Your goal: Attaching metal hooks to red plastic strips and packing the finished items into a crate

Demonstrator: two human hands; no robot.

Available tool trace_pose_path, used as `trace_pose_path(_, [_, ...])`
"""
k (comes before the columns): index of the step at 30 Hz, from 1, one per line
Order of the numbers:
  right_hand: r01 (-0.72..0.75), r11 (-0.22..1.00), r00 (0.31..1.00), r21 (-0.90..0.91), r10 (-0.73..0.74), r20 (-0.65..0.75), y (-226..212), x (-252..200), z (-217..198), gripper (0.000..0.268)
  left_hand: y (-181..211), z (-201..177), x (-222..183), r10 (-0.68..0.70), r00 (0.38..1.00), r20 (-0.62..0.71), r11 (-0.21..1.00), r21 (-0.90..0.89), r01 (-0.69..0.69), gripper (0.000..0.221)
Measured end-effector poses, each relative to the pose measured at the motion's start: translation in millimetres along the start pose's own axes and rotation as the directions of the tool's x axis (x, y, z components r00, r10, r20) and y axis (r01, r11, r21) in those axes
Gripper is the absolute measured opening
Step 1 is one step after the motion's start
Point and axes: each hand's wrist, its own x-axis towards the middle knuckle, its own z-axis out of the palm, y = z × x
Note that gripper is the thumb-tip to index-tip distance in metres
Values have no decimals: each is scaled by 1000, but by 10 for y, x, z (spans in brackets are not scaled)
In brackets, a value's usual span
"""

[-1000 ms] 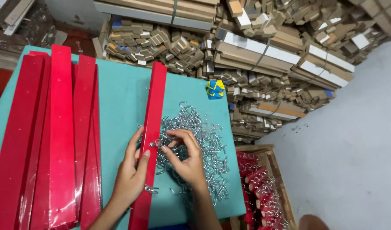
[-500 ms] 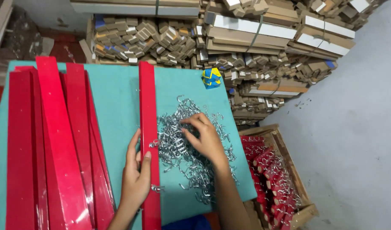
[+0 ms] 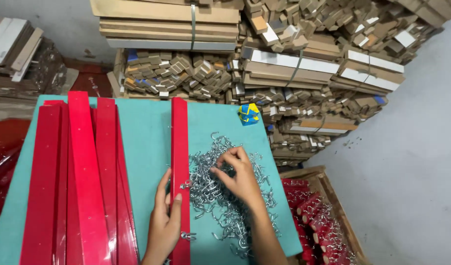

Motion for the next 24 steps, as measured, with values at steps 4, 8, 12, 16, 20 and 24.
trace_pose_path(4, [-57,996,998,75,57,1,-21,2,20,22,-24,-26,5,2,1000,-18,999,-35,-3,66])
trace_pose_path(8, [-134,974,991,185,129,39,-141,-2,-18,16,-85,-20,35,-21,1000,-14,999,24,22,66])
trace_pose_path(12, [-161,934,987,319,151,54,-189,19,14,22,-65,-39,43,105,994,12,994,8,-105,62])
trace_pose_path(16, [-185,919,982,347,182,42,-135,-8,-14,20,-113,22,26,87,996,9,996,-10,-87,64])
trace_pose_path(20, [-115,920,988,374,145,-52,-233,66,-4,21,-114,-41,53,82,996,21,997,9,-83,64])
trace_pose_path(24, [-34,879,997,476,65,-48,-254,131,-82,15,-85,21,7,62,997,35,998,15,-62,65])
